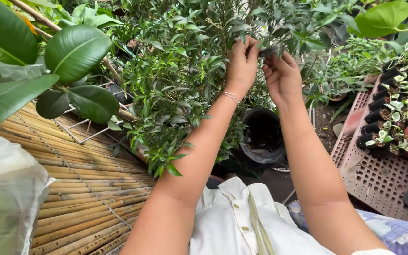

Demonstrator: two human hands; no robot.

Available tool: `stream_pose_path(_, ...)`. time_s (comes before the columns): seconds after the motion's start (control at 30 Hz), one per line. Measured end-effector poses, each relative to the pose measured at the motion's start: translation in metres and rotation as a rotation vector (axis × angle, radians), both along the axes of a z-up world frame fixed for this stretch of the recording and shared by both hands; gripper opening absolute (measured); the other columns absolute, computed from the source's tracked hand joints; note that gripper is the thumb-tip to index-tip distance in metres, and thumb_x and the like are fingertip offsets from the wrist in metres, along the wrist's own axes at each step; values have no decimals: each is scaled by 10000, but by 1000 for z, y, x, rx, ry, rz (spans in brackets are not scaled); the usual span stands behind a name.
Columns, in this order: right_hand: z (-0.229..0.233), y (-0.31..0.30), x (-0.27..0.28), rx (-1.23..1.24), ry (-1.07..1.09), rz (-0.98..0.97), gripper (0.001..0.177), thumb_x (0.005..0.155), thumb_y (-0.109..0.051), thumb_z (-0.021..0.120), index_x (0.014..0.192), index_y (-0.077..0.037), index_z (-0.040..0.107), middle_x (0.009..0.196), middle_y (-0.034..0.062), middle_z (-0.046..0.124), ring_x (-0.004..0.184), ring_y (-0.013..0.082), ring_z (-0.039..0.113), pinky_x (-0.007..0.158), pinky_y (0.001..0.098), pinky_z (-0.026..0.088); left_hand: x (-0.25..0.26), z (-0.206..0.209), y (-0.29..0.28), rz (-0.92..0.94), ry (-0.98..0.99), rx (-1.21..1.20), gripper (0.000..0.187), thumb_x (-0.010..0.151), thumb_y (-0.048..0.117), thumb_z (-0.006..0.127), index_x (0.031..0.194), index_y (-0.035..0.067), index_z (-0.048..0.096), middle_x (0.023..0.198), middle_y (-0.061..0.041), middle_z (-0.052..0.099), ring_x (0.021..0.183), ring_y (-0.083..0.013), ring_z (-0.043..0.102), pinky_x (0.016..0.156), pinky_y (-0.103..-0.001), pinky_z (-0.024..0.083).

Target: The person trims a leafy green plant by hand, picking off small leaves and twigs from the branches. The person holds the plant steady with one hand while using the other to remove foliage, working through the dense leaves.

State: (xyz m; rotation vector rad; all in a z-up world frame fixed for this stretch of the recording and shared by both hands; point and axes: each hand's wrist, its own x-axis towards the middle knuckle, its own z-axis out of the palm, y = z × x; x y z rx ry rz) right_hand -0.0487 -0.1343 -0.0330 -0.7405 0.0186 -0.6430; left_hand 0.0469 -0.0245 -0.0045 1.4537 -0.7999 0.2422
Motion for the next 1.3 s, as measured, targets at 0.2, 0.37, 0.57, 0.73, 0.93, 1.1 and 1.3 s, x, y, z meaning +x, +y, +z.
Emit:
stream_pose_path(0.2, -11, 0, -2, 42, 64, -22, 106, 1022, -20, 631, 1102, -41, 697, 1063, 111, 737, 944, 192, 704, 797, 287, 577, 11, -10, -3, -73, -58, -98, 130, 1018, 176, 619, 971, 56, 608, 929, -78, 701, 807, -209, 663, 733, -349, 533)
stream_pose_path(0.37, 3, 1, -5, 23, 45, -23, 78, 1038, -5, 656, 1099, -20, 702, 1064, 107, 734, 945, 183, 699, 822, 276, 570, 14, -2, 3, -199, 117, -2, 165, 1032, 198, 625, 952, 54, 620, 799, -7, 720, 674, -107, 626, 630, -284, 536)
stream_pose_path(0.57, 9, 0, -12, -33, -106, 16, 98, 1024, 7, 706, 1077, -71, 680, 1092, 53, 726, 969, 142, 693, 831, 253, 546, 20, -7, -5, -337, 237, -66, 125, 1024, 176, 643, 996, 55, 658, 801, 30, 692, 684, -54, 664, 633, -231, 582)
stream_pose_path(0.73, 6, -6, -21, -22, -155, 58, 162, 989, -30, 720, 1133, -81, 664, 1148, 43, 716, 1003, 128, 684, 846, 234, 543, 17, -14, -9, -345, 286, -70, 91, 1027, 128, 647, 1039, 44, 683, 803, 6, 697, 676, -76, 654, 632, -255, 566)
stream_pose_path(0.93, 25, -2, -30, -16, -160, 44, 201, 1006, -1, 698, 1182, -84, 649, 1157, 71, 713, 994, 165, 684, 829, 249, 541, 5, 4, 4, -258, -40, -100, 133, 1014, -8, 584, 1120, 58, 628, 930, -12, 702, 801, -111, 667, 754, -293, 575)
stream_pose_path(1.1, 28, -4, -31, -79, -107, 37, 245, 979, 53, 673, 1219, 16, 638, 1200, 116, 704, 1087, 205, 703, 955, 287, 573, -1, 16, 12, -343, 206, 42, 124, 1022, -4, 493, 1080, 56, 585, 929, -7, 688, 711, -109, 680, 681, -270, 595)
stream_pose_path(1.3, 22, -16, -26, -326, -27, -38, 206, 968, 120, 664, 1156, 41, 694, 1081, 110, 725, 910, 177, 669, 856, 289, 524, 6, -4, 6, -372, 150, 11, 223, 979, -32, 473, 1070, 28, 667, 1004, -43, 754, 868, -110, 770, 811, -263, 619)
